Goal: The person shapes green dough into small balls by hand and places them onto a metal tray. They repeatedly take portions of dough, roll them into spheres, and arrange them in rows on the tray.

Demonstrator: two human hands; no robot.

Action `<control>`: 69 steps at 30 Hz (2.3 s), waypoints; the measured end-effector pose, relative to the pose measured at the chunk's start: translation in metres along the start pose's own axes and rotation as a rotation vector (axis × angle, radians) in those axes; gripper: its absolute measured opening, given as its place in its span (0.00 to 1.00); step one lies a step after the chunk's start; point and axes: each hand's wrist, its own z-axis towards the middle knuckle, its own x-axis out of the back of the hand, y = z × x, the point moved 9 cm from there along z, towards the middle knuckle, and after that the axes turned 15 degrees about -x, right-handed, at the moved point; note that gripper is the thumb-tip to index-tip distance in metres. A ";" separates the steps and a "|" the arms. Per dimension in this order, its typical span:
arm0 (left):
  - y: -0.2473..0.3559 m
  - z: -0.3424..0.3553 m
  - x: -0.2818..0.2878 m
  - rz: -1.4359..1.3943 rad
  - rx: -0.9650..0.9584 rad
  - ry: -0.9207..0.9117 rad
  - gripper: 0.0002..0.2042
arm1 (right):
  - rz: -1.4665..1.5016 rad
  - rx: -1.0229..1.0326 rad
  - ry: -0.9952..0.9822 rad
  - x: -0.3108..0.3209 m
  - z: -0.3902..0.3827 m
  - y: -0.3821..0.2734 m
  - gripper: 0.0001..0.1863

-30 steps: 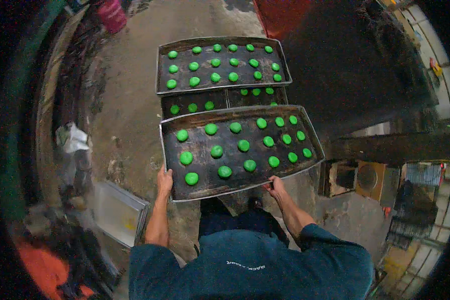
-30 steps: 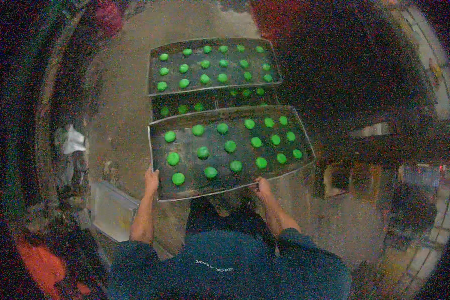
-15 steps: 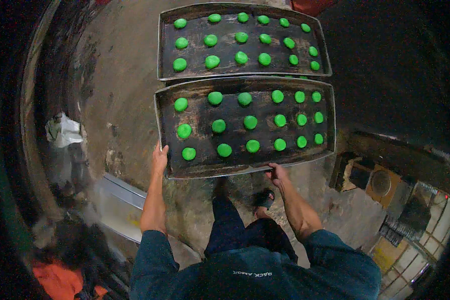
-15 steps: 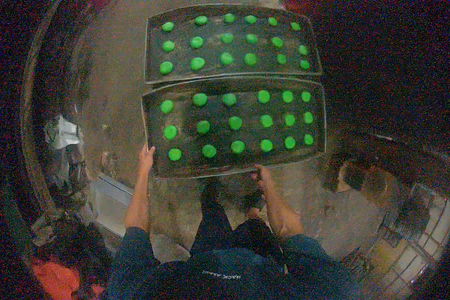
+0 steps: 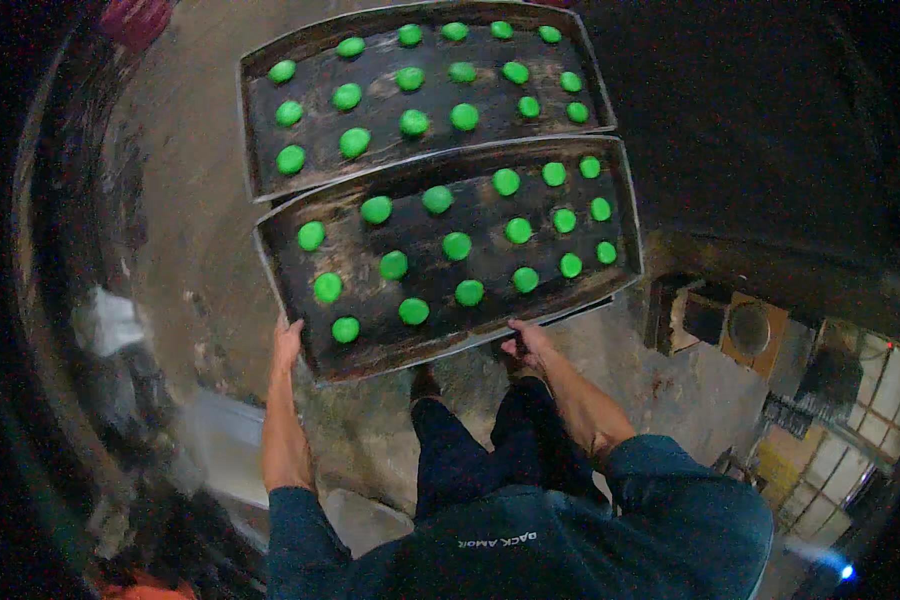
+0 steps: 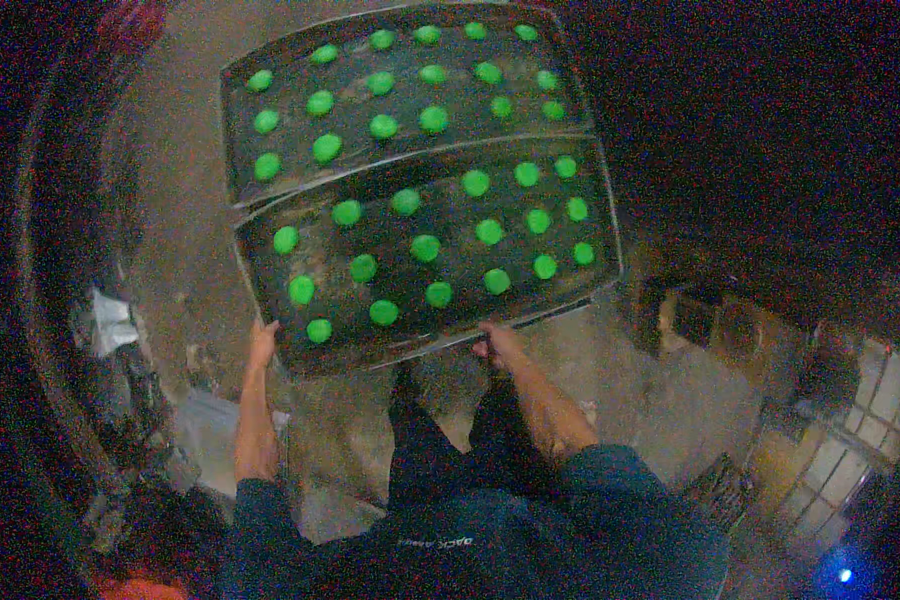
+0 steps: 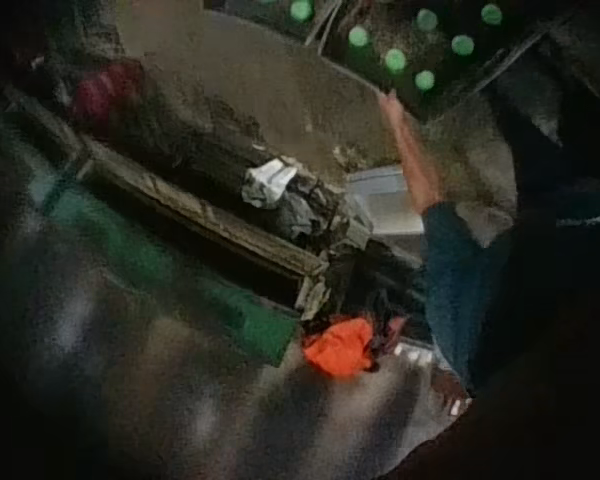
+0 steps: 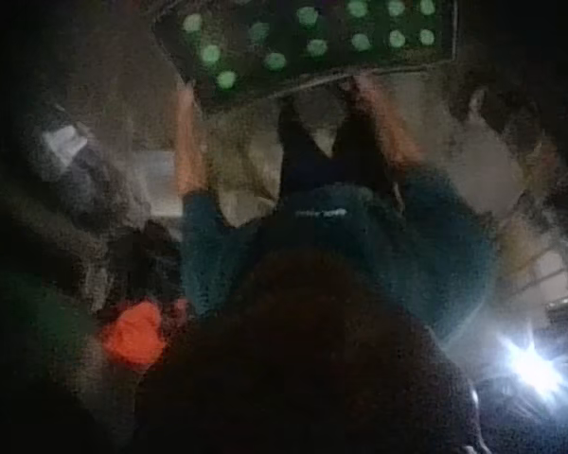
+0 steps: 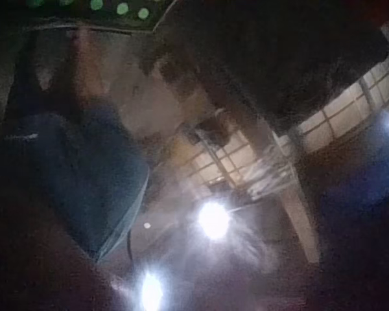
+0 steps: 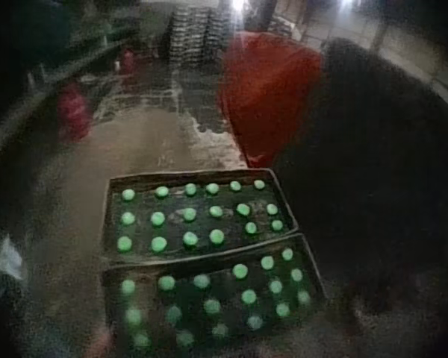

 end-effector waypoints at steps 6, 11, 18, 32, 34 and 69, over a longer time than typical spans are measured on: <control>0.044 -0.019 0.013 0.168 -0.010 0.193 0.33 | -1.259 0.235 0.165 -0.014 -0.083 -0.104 0.21; 0.017 -0.176 0.034 -0.070 0.184 0.638 0.31 | -0.878 1.095 0.688 0.010 -0.185 -0.418 0.14; 0.021 -0.423 -0.155 -0.002 0.842 0.425 0.26 | -1.161 1.534 0.990 -0.007 -0.123 -0.614 0.28; 0.108 -0.424 -0.272 -0.054 0.896 0.276 0.22 | -1.175 1.330 0.967 -0.018 -0.121 -0.621 0.33; 0.115 -0.407 -0.275 -0.072 0.838 0.272 0.22 | -1.034 1.588 0.921 -0.001 -0.166 -0.580 0.31; 0.089 -0.429 -0.282 -0.159 0.908 0.095 0.22 | -0.694 0.958 0.324 0.112 -0.055 -0.579 0.28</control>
